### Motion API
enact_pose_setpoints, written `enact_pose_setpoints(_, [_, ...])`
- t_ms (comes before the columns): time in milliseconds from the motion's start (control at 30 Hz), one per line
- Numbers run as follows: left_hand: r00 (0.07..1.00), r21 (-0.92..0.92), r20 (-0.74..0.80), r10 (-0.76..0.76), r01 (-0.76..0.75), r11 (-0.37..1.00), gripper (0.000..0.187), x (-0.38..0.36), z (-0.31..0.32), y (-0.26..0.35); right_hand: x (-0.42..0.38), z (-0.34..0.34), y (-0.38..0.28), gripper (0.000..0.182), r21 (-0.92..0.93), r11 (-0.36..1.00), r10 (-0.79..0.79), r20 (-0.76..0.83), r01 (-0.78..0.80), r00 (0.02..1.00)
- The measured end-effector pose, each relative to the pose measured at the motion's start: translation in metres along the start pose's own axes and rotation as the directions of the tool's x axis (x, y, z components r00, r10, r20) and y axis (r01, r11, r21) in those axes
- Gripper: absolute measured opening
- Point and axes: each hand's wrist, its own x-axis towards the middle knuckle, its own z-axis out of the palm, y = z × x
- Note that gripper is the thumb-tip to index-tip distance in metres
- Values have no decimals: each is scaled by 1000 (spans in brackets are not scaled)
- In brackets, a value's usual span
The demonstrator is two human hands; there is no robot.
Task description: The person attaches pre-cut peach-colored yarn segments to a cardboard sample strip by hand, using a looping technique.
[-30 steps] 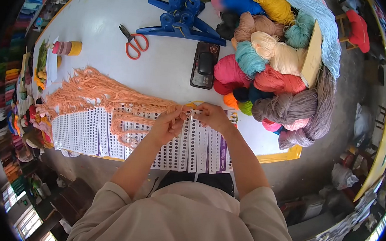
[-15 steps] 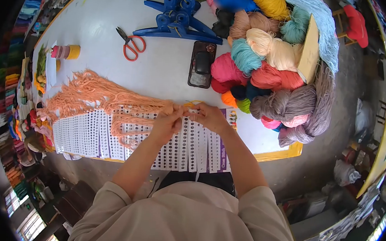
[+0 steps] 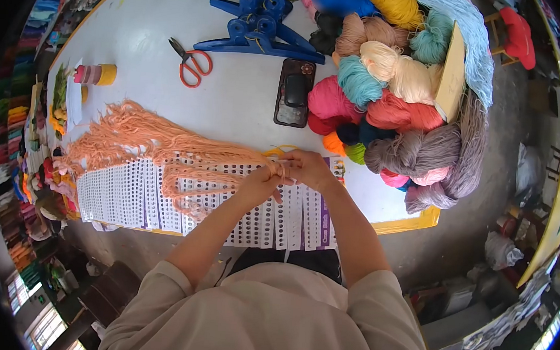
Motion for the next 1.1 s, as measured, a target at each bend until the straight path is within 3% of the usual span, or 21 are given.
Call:
enact_pose_setpoints(67, [997,234,65,31,-46,971,16,7,-1,-6,2,-2,4,31,-21,1000,-13,11,13,1000])
enact_pose_setpoints(100, [997,232,65,33,-47,972,16,9,-3,-9,3,-3,6,31,-39,999,-26,22,27,999])
enact_pose_setpoints(167, [907,782,44,419,-292,551,17,6,-12,-13,5,0,10,26,54,998,-22,1,22,1000])
enact_pose_setpoints(200, [907,781,43,418,-291,552,17,1,-18,-17,7,2,12,21,150,989,-17,-21,20,1000])
enact_pose_setpoints(267, [825,407,-250,507,-385,828,17,-13,-39,-25,8,3,14,16,100,994,-34,-40,38,999])
enact_pose_setpoints(300, [959,14,-228,166,-167,986,15,-30,-59,-2,8,4,14,11,49,997,-51,-58,54,997])
enact_pose_setpoints(333, [985,-354,-67,-162,128,927,13,-52,-82,26,9,5,14,11,52,997,-53,-58,56,997])
enact_pose_setpoints(367, [953,-480,-263,-151,7,877,8,-70,-102,29,9,6,12,9,41,998,-44,-77,47,996])
enact_pose_setpoints(500, [929,-773,-367,33,-325,545,16,-125,-208,34,11,8,18,10,37,998,-47,-76,49,996])
enact_pose_setpoints(567, [790,-645,-609,75,-548,532,22,-146,-228,46,10,10,16,10,8,999,-42,-103,43,994])
enact_pose_setpoints(600, [640,-377,-747,180,-630,679,24,-152,-232,44,9,12,15,10,-18,999,-36,-132,34,991])
enact_pose_setpoints(667, [375,45,-899,226,-434,900,33,-167,-216,58,11,13,13,10,-60,997,-47,-126,39,991])
enact_pose_setpoints(700, [395,39,-893,215,-409,912,39,-173,-212,54,10,15,13,10,-88,995,-52,-150,39,987])
enact_pose_setpoints(733, [519,-4,-823,230,-410,912,36,-183,-200,55,9,19,13,10,-116,993,-56,-172,37,983])
enact_pose_setpoints(767, [560,-55,-812,165,-355,933,32,-185,-191,50,7,25,11,9,-113,993,-58,-216,34,975])
enact_pose_setpoints(833, [615,-7,-746,257,-393,920,24,-192,-165,37,-5,36,4,8,-23,975,-215,-323,219,922])
enact_pose_setpoints(867, [657,-57,-698,283,-446,893,22,-193,-155,27,-21,41,-31,11,167,961,-146,-369,220,918])
enact_pose_setpoints(900, [661,-64,-706,254,-416,907,21,-194,-142,23,-48,40,-74,12,192,903,-293,-379,384,878])
enact_pose_setpoints(967, [737,-128,-612,285,-448,885,17,-197,-125,13,-123,18,-180,22,-6,721,-668,-270,693,693])
enact_pose_setpoints(1033, [802,-195,-535,265,-422,885,17,-200,-111,9,-221,-24,-267,42,206,338,-921,-128,918,368])
enact_pose_setpoints(1100, [822,-228,-499,275,-430,873,18,-203,-101,9,-235,-17,-252,42,208,326,-916,-171,922,363])
